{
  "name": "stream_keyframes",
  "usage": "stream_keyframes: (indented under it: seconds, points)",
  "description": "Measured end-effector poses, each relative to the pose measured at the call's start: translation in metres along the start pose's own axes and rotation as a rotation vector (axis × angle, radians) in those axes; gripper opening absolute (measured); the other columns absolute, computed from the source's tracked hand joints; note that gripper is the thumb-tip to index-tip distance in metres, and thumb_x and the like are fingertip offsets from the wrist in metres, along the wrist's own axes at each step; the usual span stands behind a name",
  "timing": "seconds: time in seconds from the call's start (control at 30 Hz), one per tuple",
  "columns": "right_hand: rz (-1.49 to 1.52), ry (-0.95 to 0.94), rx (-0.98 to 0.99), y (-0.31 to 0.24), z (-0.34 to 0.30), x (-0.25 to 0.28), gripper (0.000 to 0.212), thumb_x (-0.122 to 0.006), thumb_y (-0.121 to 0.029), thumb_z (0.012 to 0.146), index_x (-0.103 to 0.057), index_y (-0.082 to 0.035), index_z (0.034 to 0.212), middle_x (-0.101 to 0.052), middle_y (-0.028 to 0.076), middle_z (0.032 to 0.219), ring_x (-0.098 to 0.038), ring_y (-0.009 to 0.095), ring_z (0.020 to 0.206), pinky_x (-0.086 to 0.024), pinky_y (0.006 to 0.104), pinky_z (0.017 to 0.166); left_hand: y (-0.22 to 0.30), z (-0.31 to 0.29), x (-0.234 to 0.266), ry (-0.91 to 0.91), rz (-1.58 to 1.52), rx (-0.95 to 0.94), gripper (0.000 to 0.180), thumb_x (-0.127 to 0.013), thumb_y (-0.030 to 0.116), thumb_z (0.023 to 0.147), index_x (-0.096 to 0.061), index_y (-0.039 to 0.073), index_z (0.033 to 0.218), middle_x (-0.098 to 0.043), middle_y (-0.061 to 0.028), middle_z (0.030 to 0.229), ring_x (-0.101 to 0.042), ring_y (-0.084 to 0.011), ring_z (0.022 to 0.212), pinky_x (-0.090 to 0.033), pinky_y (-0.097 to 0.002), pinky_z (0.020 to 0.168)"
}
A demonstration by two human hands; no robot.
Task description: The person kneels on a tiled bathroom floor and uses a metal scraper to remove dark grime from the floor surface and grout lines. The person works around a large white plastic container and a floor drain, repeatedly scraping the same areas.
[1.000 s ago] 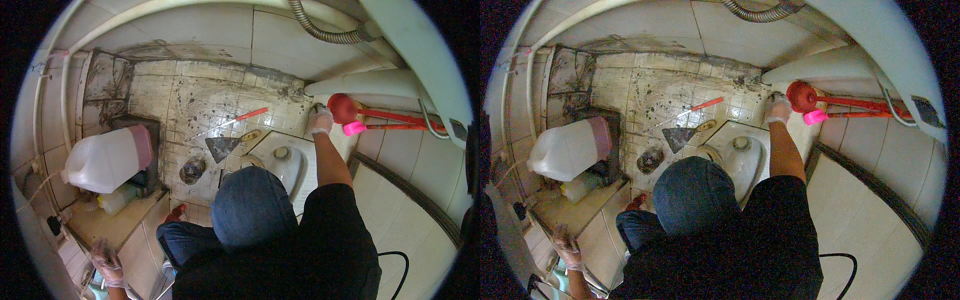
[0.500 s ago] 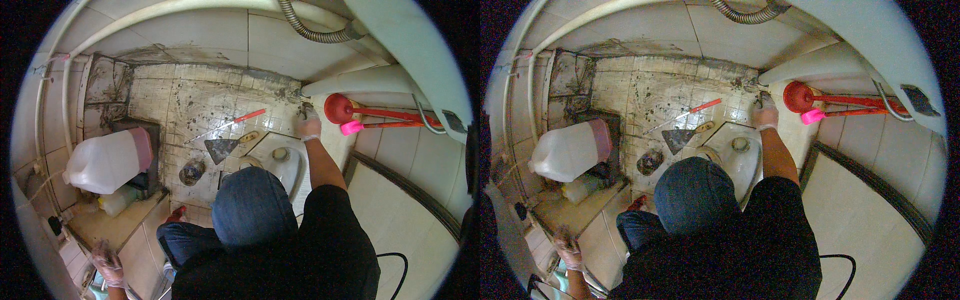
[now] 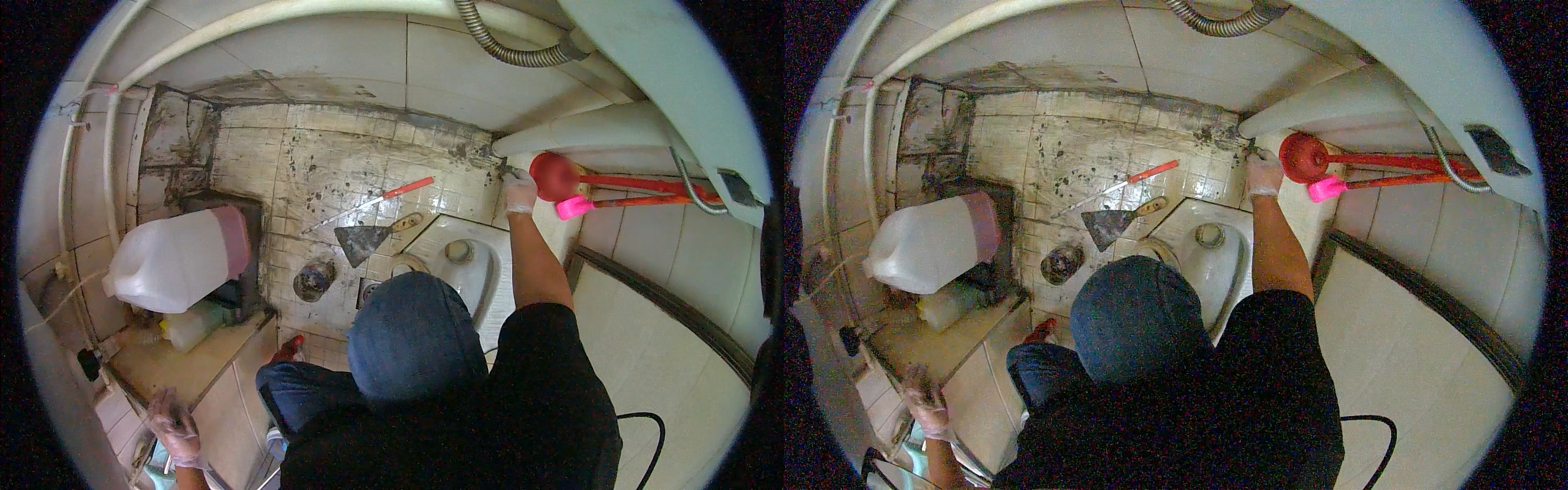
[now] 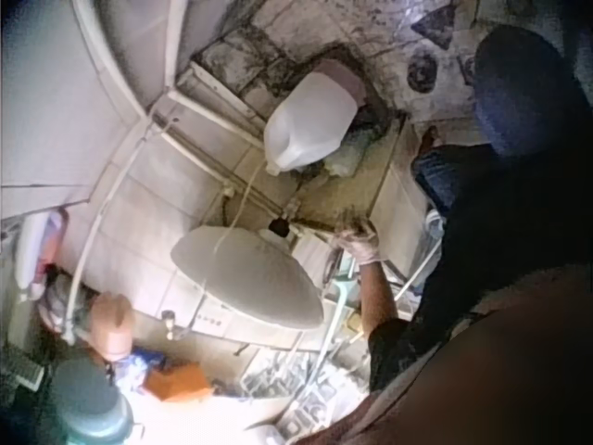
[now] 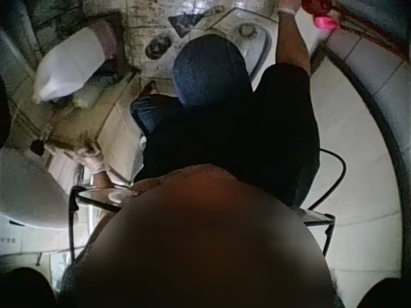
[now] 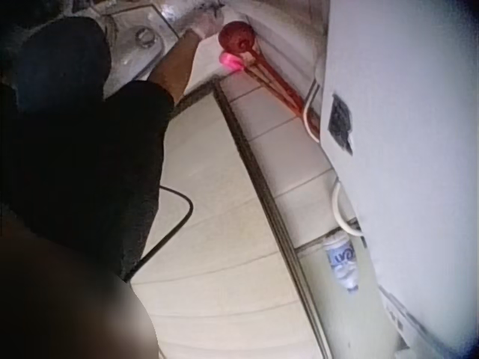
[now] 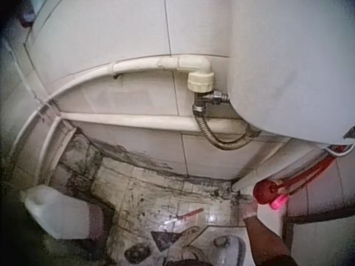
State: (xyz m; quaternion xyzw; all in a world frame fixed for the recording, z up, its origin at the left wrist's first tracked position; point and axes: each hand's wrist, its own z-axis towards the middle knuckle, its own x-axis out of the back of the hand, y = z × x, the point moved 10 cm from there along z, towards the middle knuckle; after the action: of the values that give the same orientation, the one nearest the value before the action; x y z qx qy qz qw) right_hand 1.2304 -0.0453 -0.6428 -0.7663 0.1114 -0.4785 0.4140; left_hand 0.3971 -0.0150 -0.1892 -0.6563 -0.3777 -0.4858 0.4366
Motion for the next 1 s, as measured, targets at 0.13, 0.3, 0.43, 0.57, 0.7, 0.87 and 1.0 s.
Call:
stream_keyframes:
  seconds: [0.13, 0.3, 0.43, 0.57, 0.7, 0.87, 1.0]
  points:
    - [-0.520, 0.089, 0.077, -0.013, -0.011, 0.010, 0.039, -0.061, -0.033, 0.089, -0.075, -0.003, 0.109, -0.074, 0.019, 0.106, -0.070, 0.037, 0.094, -0.055, 0.0443, 0.086, 0.000, 0.002, 0.005, 0.006, -0.072, 0.017, 0.044, -0.060, 0.005, 0.082, -0.065, 0.002, 0.126, -0.062, -0.0203, 0.131, -0.053, -0.0412, 0.127, -0.037, -0.0513, 0.112]
    - [-0.946, -0.087, 0.245, -0.019, -0.026, -0.028, 0.047, -0.058, -0.043, 0.093, -0.067, -0.014, 0.129, -0.064, 0.011, 0.137, -0.056, 0.028, 0.131, -0.043, 0.0447, 0.109, 0.009, 0.004, 0.005, -0.009, -0.010, 0.013, 0.045, -0.058, 0.002, 0.082, -0.065, 0.003, 0.127, -0.060, -0.0198, 0.133, -0.053, -0.0407, 0.127, -0.038, -0.0509, 0.112]
    - [-1.000, 0.016, 0.346, -0.039, -0.016, -0.034, 0.051, -0.055, -0.050, 0.095, -0.067, -0.014, 0.129, -0.061, 0.012, 0.140, -0.055, 0.031, 0.132, -0.037, 0.0465, 0.116, 0.014, 0.006, 0.005, 0.020, -0.087, 0.015, 0.046, -0.057, 0.001, 0.082, -0.065, 0.004, 0.127, -0.060, -0.0196, 0.132, -0.054, -0.0407, 0.126, -0.039, -0.0504, 0.111]
    - [-1.018, -0.333, 0.018, -0.006, 0.002, -0.056, 0.053, -0.052, -0.052, 0.096, -0.065, -0.016, 0.132, -0.054, 0.011, 0.149, -0.049, 0.030, 0.138, -0.031, 0.0481, 0.120, 0.010, 0.006, -0.001, 0.010, -0.093, 0.026, 0.046, -0.057, 0.001, 0.081, -0.065, 0.004, 0.127, -0.061, -0.0198, 0.130, -0.054, -0.0408, 0.126, -0.040, -0.0505, 0.111]
    - [-0.994, -0.163, 0.185, -0.019, -0.015, -0.052, 0.060, -0.050, -0.055, 0.096, -0.058, -0.018, 0.143, -0.039, 0.011, 0.161, -0.034, 0.033, 0.149, -0.024, 0.0534, 0.122, 0.003, 0.004, -0.007, -0.024, -0.061, 0.041, 0.048, -0.058, 0.001, 0.080, -0.064, 0.004, 0.128, -0.061, -0.0203, 0.132, -0.054, -0.0408, 0.126, -0.040, -0.0506, 0.111]
    - [-0.976, -0.200, 0.156, -0.011, -0.026, -0.048, 0.071, -0.049, -0.060, 0.095, -0.046, -0.021, 0.154, -0.021, 0.013, 0.169, -0.019, 0.040, 0.155, -0.016, 0.0591, 0.123, 0.007, 0.005, 0.002, 0.009, -0.015, -0.046, 0.047, -0.060, 0.003, 0.081, -0.065, 0.003, 0.128, -0.060, -0.0209, 0.134, -0.054, -0.0411, 0.127, -0.038, -0.0505, 0.112]
    - [-1.013, -0.211, 0.119, -0.023, -0.032, -0.040, 0.079, -0.047, -0.065, 0.094, -0.035, -0.022, 0.160, -0.016, 0.013, 0.171, -0.015, 0.040, 0.156, -0.013, 0.0597, 0.123, 0.007, 0.002, 0.006, -0.005, -0.008, -0.047, 0.046, -0.062, 0.004, 0.081, -0.065, 0.003, 0.127, -0.060, -0.0212, 0.135, -0.053, -0.0412, 0.128, -0.038, -0.0505, 0.113]
